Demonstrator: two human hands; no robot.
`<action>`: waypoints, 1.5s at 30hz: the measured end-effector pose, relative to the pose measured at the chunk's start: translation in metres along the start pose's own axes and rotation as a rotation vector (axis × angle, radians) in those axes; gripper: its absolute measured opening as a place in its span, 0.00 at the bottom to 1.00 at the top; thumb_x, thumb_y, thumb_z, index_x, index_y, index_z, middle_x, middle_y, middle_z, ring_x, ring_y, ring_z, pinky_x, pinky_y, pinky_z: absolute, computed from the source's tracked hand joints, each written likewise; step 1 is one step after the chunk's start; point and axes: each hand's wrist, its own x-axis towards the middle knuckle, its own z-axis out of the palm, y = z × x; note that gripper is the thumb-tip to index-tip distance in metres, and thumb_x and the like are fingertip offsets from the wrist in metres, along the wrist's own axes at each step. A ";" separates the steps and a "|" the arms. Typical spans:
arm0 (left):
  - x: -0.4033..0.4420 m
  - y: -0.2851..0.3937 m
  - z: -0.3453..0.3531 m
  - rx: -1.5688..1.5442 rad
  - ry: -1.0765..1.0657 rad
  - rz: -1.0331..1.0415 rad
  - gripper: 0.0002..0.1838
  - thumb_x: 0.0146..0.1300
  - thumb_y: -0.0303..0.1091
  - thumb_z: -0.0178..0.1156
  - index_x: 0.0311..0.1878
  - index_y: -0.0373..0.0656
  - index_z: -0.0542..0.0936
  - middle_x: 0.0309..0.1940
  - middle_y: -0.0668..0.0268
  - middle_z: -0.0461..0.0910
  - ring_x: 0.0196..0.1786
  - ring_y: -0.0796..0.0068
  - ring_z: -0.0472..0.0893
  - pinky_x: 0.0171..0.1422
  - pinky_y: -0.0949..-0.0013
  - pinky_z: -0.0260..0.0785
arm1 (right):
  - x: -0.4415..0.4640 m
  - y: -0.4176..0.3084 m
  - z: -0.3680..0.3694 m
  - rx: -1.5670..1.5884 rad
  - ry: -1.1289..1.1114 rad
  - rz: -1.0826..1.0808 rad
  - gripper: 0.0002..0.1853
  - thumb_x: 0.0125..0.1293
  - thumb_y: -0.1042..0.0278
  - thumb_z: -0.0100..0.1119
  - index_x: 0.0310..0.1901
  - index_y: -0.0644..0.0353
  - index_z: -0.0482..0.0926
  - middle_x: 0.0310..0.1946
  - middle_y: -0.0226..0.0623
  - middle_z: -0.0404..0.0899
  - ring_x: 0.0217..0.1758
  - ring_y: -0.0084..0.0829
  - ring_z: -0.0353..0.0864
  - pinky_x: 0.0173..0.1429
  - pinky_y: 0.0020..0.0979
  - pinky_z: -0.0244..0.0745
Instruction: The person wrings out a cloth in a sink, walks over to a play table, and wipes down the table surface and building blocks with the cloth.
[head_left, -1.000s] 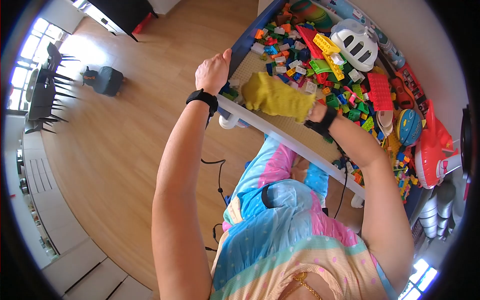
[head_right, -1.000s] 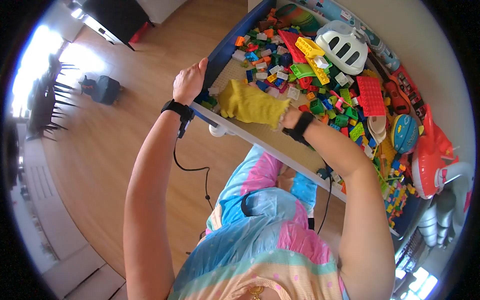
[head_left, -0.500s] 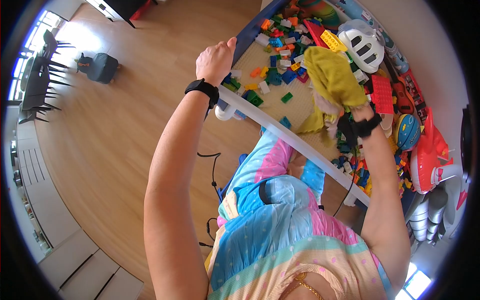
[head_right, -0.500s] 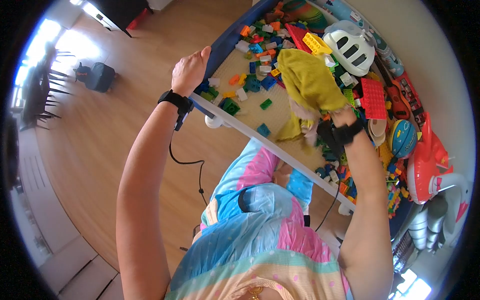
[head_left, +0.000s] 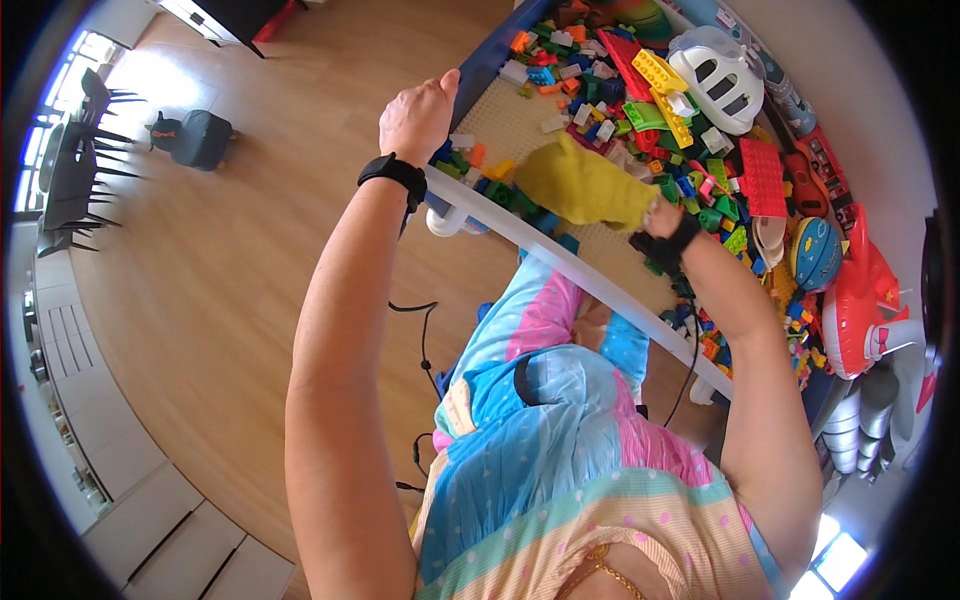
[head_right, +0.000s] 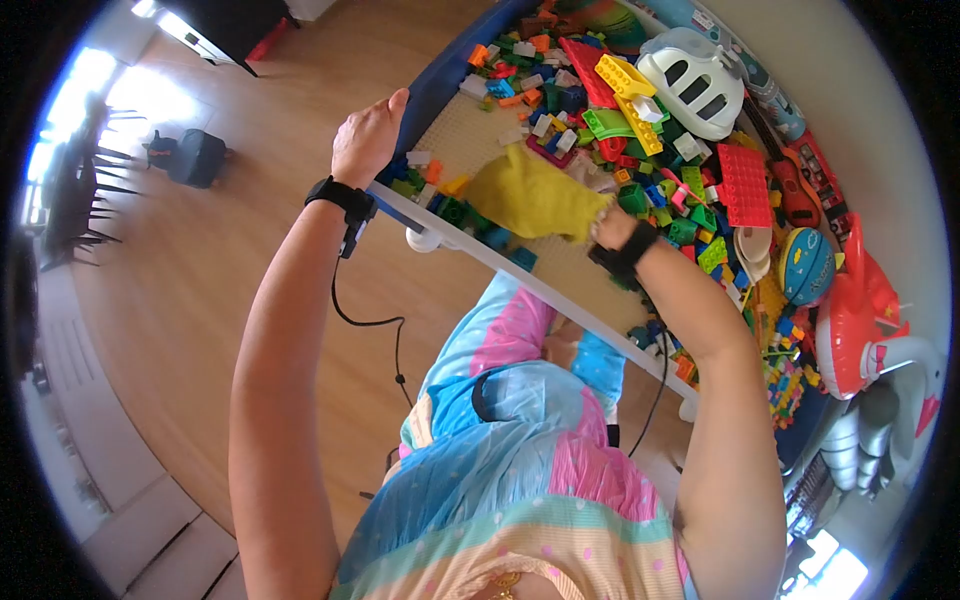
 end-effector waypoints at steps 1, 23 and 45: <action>-0.001 0.000 0.000 0.002 0.000 0.000 0.33 0.71 0.56 0.31 0.37 0.41 0.82 0.35 0.52 0.82 0.42 0.50 0.80 0.50 0.55 0.72 | -0.007 -0.011 -0.004 -0.024 0.004 -0.040 0.20 0.70 0.65 0.44 0.62 0.59 0.65 0.60 0.39 0.69 0.63 0.31 0.67 0.68 0.29 0.60; 0.002 0.000 -0.001 0.025 -0.037 -0.010 0.33 0.70 0.57 0.32 0.38 0.42 0.82 0.36 0.52 0.82 0.44 0.50 0.80 0.51 0.55 0.72 | -0.002 0.038 -0.030 0.107 0.071 0.220 0.20 0.68 0.68 0.46 0.61 0.61 0.67 0.60 0.40 0.70 0.62 0.33 0.69 0.68 0.29 0.61; -0.001 -0.001 -0.001 0.013 -0.002 -0.001 0.33 0.70 0.57 0.31 0.38 0.42 0.82 0.38 0.52 0.82 0.44 0.50 0.80 0.51 0.54 0.72 | -0.076 0.011 -0.110 0.166 0.239 0.234 0.20 0.67 0.70 0.48 0.60 0.63 0.68 0.59 0.40 0.70 0.61 0.34 0.70 0.67 0.30 0.63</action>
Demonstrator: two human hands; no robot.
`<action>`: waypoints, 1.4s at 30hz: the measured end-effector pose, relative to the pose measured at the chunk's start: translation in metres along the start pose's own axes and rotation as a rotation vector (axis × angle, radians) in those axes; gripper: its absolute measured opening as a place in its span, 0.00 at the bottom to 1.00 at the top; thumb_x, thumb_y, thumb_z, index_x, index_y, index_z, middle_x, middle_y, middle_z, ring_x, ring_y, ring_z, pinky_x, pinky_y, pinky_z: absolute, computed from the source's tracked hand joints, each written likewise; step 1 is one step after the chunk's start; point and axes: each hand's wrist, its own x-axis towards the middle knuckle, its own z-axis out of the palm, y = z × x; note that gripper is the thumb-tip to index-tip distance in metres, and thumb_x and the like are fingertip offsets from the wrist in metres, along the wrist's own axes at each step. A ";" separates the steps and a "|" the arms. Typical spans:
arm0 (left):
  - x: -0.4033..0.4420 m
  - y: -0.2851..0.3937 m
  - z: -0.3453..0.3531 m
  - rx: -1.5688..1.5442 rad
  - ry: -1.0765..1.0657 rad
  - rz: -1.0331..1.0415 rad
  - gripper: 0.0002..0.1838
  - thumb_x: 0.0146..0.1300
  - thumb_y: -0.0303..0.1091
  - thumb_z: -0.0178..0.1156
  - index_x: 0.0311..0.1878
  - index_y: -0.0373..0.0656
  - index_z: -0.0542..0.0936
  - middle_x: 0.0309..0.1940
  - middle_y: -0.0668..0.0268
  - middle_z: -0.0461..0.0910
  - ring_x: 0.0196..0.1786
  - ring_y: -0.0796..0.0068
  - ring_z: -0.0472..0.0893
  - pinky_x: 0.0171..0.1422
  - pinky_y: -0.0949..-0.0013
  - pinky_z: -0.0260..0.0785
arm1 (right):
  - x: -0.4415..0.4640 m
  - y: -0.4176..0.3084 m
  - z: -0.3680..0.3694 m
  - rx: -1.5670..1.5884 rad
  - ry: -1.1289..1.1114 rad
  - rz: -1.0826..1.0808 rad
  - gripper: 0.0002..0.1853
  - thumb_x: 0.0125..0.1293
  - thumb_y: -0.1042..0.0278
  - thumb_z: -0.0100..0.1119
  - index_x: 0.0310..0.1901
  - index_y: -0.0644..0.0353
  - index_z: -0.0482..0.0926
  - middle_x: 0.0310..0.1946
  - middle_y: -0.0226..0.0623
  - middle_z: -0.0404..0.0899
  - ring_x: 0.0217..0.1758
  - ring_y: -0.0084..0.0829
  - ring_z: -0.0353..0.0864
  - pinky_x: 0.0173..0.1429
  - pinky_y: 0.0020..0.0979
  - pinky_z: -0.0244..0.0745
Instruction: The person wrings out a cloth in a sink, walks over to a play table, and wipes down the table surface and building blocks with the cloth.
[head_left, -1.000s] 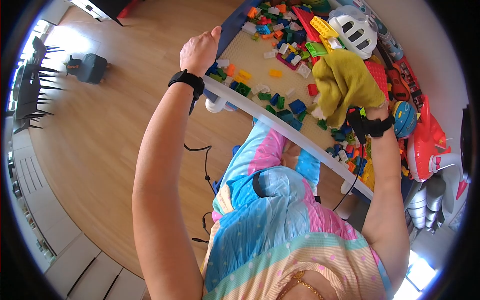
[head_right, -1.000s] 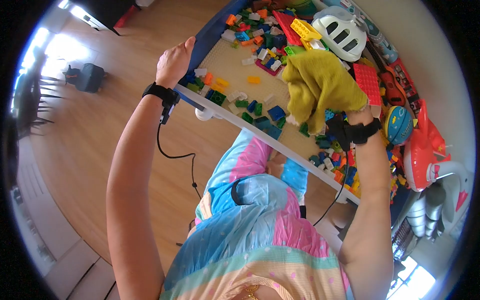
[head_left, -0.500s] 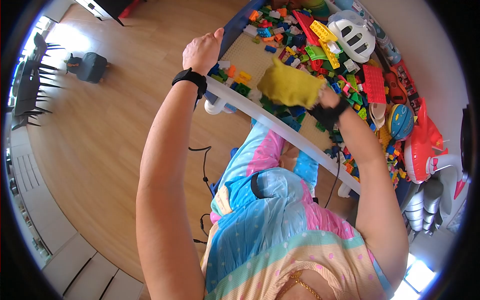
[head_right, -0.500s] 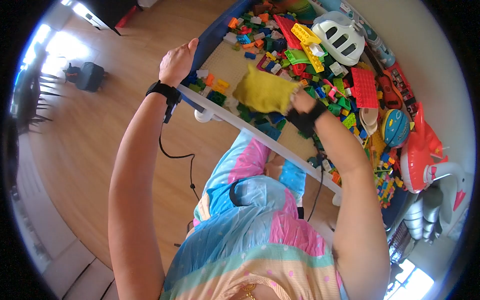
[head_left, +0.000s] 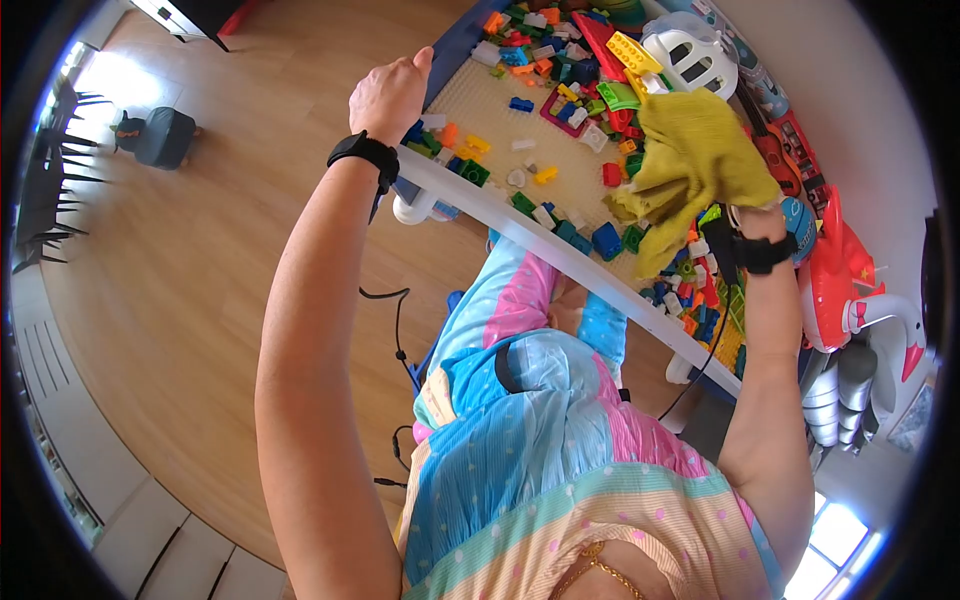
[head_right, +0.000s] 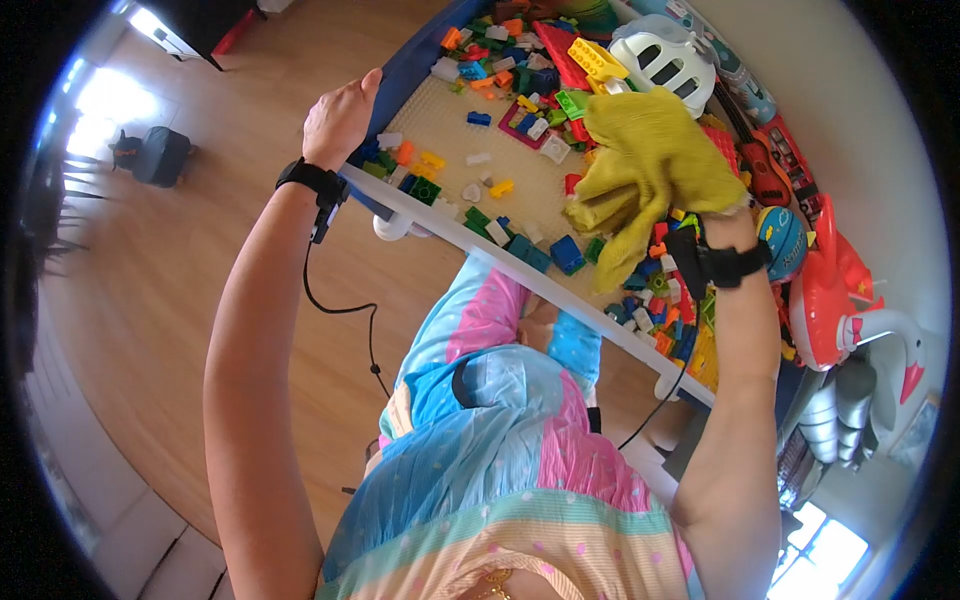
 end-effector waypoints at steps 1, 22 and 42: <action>0.000 0.000 0.000 0.001 -0.001 0.000 0.33 0.70 0.57 0.31 0.38 0.42 0.82 0.38 0.52 0.82 0.44 0.50 0.80 0.51 0.54 0.72 | 0.001 0.001 0.006 0.033 -0.002 0.017 0.20 0.67 0.71 0.48 0.60 0.63 0.68 0.59 0.40 0.70 0.61 0.34 0.70 0.67 0.30 0.63; 0.000 -0.003 0.001 -0.032 0.006 0.016 0.32 0.70 0.56 0.34 0.37 0.41 0.82 0.36 0.52 0.82 0.42 0.50 0.80 0.50 0.55 0.72 | 0.016 0.003 0.020 0.300 0.015 -0.009 0.22 0.68 0.66 0.49 0.62 0.64 0.65 0.61 0.40 0.69 0.61 0.33 0.71 0.65 0.33 0.66; 0.000 0.001 -0.002 0.011 -0.024 -0.016 0.33 0.69 0.57 0.31 0.42 0.42 0.81 0.40 0.50 0.81 0.47 0.48 0.78 0.54 0.54 0.69 | 0.075 0.001 0.037 0.766 0.095 0.085 0.20 0.67 0.63 0.50 0.57 0.65 0.68 0.55 0.40 0.73 0.55 0.32 0.75 0.55 0.33 0.72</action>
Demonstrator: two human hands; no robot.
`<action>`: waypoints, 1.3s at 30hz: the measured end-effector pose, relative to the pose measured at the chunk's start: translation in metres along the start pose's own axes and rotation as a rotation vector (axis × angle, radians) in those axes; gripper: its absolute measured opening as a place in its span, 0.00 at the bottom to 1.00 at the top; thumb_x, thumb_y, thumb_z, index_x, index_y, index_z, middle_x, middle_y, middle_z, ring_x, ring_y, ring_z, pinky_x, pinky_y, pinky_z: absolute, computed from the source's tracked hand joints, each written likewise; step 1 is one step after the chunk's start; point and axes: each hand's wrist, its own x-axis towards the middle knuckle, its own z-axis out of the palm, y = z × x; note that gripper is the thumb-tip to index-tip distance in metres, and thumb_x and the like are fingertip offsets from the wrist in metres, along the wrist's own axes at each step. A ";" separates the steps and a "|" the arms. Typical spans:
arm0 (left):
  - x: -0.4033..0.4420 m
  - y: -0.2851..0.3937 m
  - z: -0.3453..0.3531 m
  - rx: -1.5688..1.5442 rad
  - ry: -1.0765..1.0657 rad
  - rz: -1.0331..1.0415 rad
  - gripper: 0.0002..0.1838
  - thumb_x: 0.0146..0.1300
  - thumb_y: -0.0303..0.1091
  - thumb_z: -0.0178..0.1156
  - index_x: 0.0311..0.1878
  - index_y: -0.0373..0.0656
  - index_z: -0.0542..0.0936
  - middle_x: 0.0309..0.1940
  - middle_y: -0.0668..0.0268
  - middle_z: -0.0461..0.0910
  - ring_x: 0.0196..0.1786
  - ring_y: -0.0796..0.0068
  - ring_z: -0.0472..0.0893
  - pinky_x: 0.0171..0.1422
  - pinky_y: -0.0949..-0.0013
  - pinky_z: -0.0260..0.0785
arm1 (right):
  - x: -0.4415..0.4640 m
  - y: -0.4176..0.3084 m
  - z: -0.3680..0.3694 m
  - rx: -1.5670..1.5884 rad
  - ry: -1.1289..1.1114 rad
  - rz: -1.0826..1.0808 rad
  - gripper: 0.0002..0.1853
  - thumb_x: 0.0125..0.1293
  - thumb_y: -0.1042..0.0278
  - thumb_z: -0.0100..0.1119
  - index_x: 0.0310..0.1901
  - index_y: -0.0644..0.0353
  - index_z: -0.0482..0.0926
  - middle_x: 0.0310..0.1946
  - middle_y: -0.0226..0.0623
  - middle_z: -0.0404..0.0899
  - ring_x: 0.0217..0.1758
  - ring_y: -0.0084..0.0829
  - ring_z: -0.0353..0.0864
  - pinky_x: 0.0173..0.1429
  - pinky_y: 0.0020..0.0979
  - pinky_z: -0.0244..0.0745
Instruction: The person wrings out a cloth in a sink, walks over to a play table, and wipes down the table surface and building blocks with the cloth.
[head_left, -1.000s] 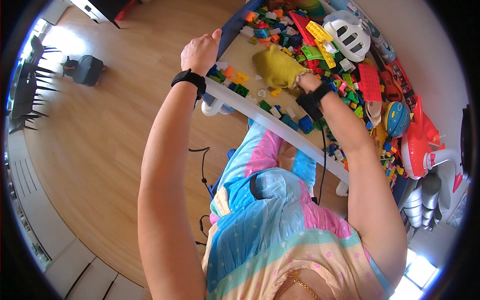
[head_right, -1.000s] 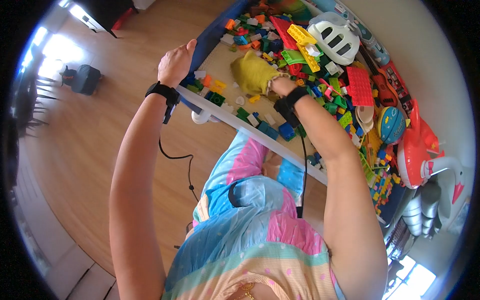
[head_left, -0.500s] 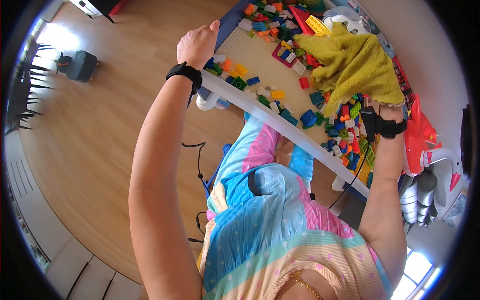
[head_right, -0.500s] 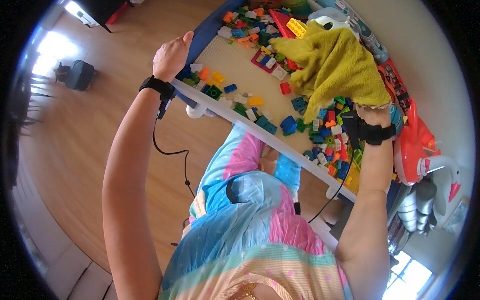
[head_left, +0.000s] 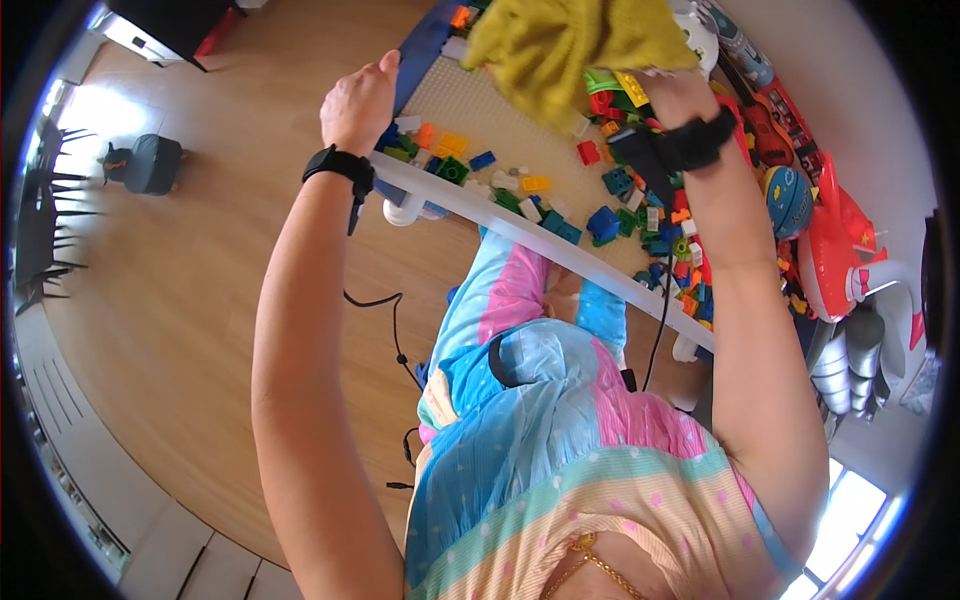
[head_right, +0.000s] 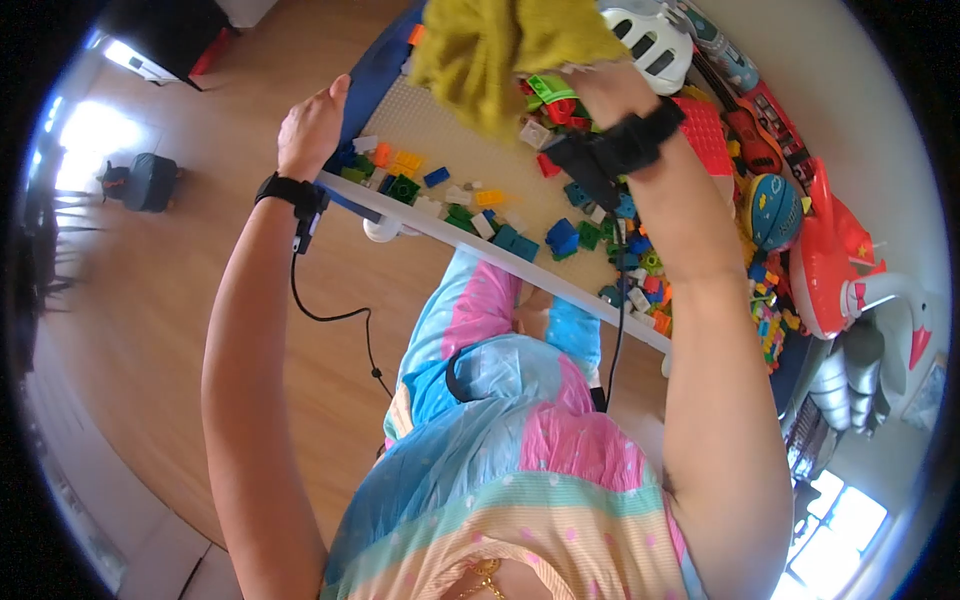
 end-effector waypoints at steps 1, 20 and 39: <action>0.000 0.000 -0.001 0.015 -0.008 0.022 0.34 0.69 0.58 0.30 0.42 0.42 0.81 0.39 0.50 0.81 0.47 0.48 0.79 0.54 0.54 0.70 | 0.007 -0.001 0.007 0.041 -0.013 -0.006 0.20 0.67 0.63 0.50 0.57 0.65 0.69 0.54 0.40 0.73 0.55 0.32 0.76 0.55 0.33 0.72; 0.006 -0.007 0.010 0.066 0.056 0.056 0.35 0.69 0.61 0.27 0.46 0.47 0.81 0.39 0.50 0.81 0.47 0.47 0.79 0.53 0.52 0.71 | -0.033 0.041 0.081 -0.866 -0.242 -0.209 0.17 0.56 0.71 0.54 0.49 0.61 0.73 0.45 0.39 0.76 0.50 0.36 0.77 0.44 0.34 0.74; 0.007 -0.011 0.013 0.041 0.057 0.090 0.35 0.69 0.60 0.29 0.42 0.44 0.82 0.39 0.50 0.81 0.45 0.47 0.79 0.53 0.52 0.71 | -0.110 0.018 -0.031 -0.844 -0.175 0.078 0.27 0.47 0.64 0.64 0.53 0.53 0.74 0.48 0.43 0.76 0.46 0.43 0.77 0.47 0.38 0.72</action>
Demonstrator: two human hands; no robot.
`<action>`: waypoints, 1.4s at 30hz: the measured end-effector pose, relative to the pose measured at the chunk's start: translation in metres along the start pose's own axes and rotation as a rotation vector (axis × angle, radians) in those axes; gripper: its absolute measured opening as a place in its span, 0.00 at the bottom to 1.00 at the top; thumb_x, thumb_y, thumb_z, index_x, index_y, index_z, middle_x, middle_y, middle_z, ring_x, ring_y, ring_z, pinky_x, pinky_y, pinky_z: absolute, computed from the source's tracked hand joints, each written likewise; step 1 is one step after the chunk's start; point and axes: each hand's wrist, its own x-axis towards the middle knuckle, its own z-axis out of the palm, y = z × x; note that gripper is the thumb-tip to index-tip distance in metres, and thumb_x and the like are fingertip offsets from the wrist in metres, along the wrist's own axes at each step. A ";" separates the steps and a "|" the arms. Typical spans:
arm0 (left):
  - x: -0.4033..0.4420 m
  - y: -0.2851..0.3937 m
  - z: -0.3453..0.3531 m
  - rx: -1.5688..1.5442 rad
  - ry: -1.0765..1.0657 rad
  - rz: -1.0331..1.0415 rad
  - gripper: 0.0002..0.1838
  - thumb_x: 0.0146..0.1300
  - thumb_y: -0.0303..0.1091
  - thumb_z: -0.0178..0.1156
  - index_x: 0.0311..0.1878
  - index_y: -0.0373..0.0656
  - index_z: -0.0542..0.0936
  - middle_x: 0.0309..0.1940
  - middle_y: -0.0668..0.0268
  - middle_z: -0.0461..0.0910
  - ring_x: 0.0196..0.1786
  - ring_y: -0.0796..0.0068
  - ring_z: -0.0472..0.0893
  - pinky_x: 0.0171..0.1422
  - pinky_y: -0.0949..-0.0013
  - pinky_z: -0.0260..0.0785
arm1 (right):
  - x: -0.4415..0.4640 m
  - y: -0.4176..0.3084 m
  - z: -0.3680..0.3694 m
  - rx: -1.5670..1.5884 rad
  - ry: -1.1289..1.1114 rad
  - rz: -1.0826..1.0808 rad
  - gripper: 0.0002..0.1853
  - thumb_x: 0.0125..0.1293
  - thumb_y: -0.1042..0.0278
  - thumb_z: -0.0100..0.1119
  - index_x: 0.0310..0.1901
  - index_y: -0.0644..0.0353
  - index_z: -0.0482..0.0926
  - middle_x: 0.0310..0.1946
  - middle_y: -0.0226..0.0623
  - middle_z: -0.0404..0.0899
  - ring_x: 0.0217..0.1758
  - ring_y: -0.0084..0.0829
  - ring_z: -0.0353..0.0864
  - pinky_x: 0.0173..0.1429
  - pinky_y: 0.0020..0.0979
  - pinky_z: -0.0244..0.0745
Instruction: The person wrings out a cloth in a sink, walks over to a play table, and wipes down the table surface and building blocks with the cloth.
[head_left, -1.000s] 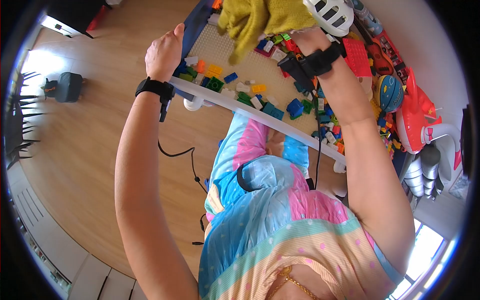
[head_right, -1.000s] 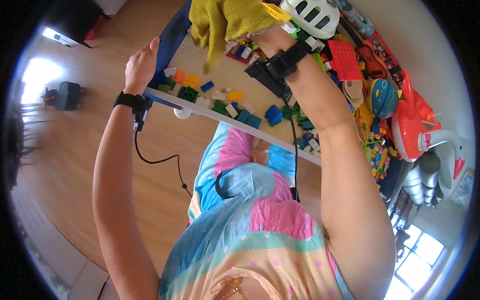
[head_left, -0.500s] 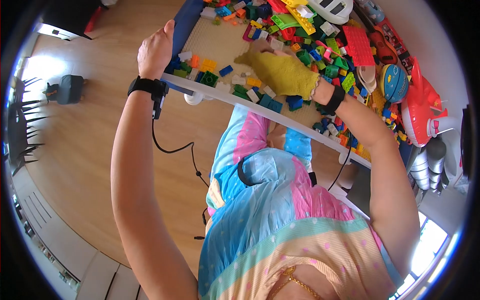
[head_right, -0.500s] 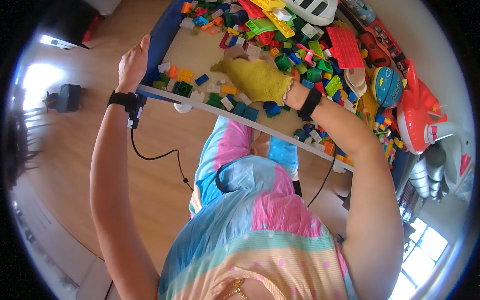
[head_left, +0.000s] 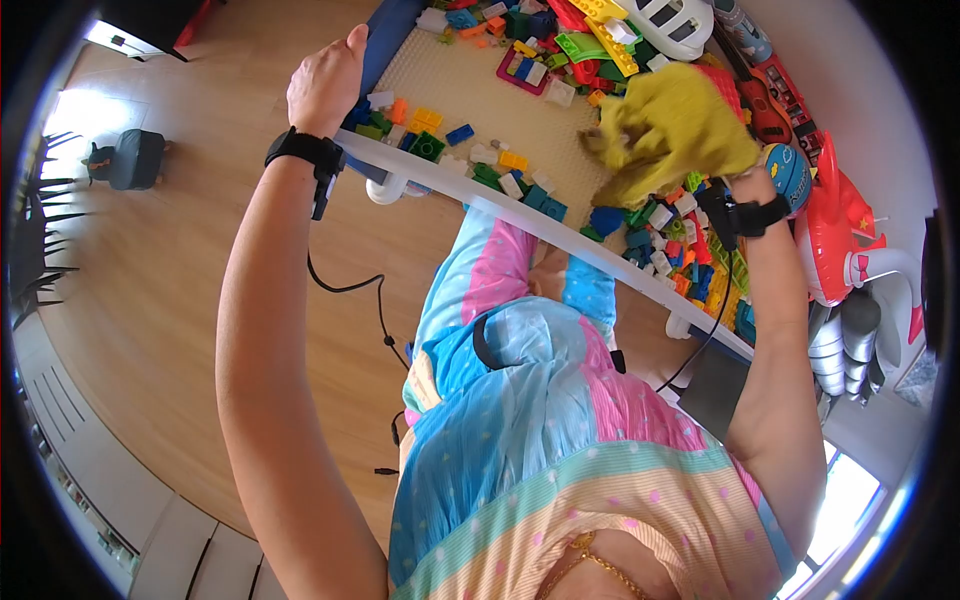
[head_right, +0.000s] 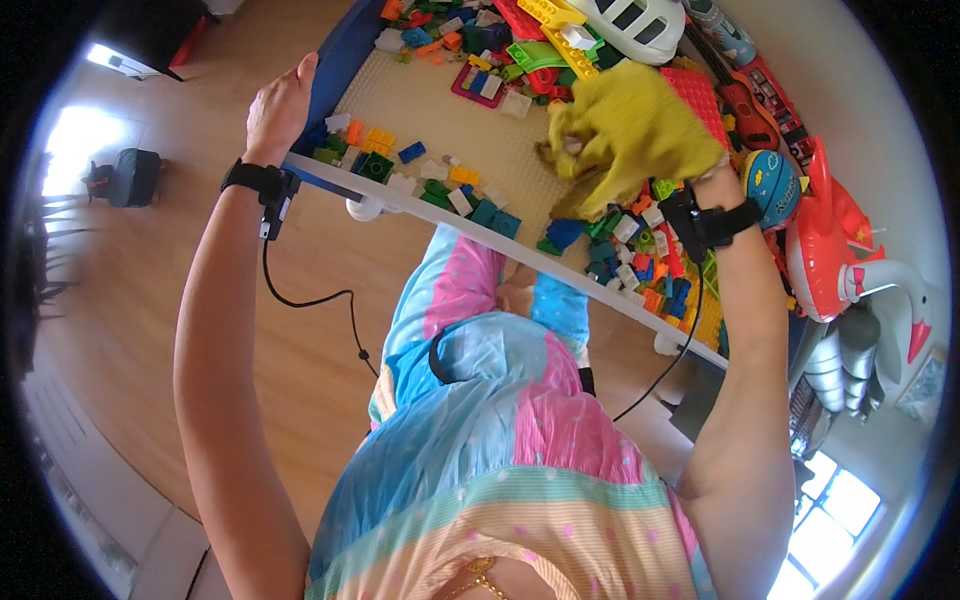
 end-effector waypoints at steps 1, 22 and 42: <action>-0.002 0.002 -0.003 0.004 -0.001 -0.004 0.35 0.69 0.60 0.29 0.42 0.44 0.82 0.38 0.50 0.81 0.45 0.47 0.79 0.53 0.52 0.71 | 0.002 -0.001 -0.012 0.033 0.027 -0.003 0.27 0.47 0.63 0.64 0.53 0.53 0.74 0.48 0.42 0.76 0.46 0.43 0.76 0.48 0.38 0.72; -0.008 0.018 -0.019 -0.041 -0.032 -0.081 0.32 0.70 0.56 0.33 0.36 0.40 0.81 0.32 0.49 0.81 0.40 0.47 0.80 0.48 0.53 0.72 | 0.224 -0.119 0.118 -0.438 0.184 -0.441 0.25 0.56 0.51 0.56 0.56 0.45 0.73 0.58 0.34 0.72 0.64 0.41 0.62 0.58 0.43 0.64; -0.007 0.016 -0.015 0.075 -0.029 -0.068 0.34 0.70 0.57 0.29 0.41 0.42 0.81 0.35 0.46 0.80 0.43 0.45 0.79 0.50 0.51 0.71 | 0.207 -0.139 0.147 0.117 0.164 -0.684 0.13 0.56 0.66 0.55 0.44 0.51 0.79 0.46 0.36 0.78 0.51 0.38 0.75 0.50 0.35 0.72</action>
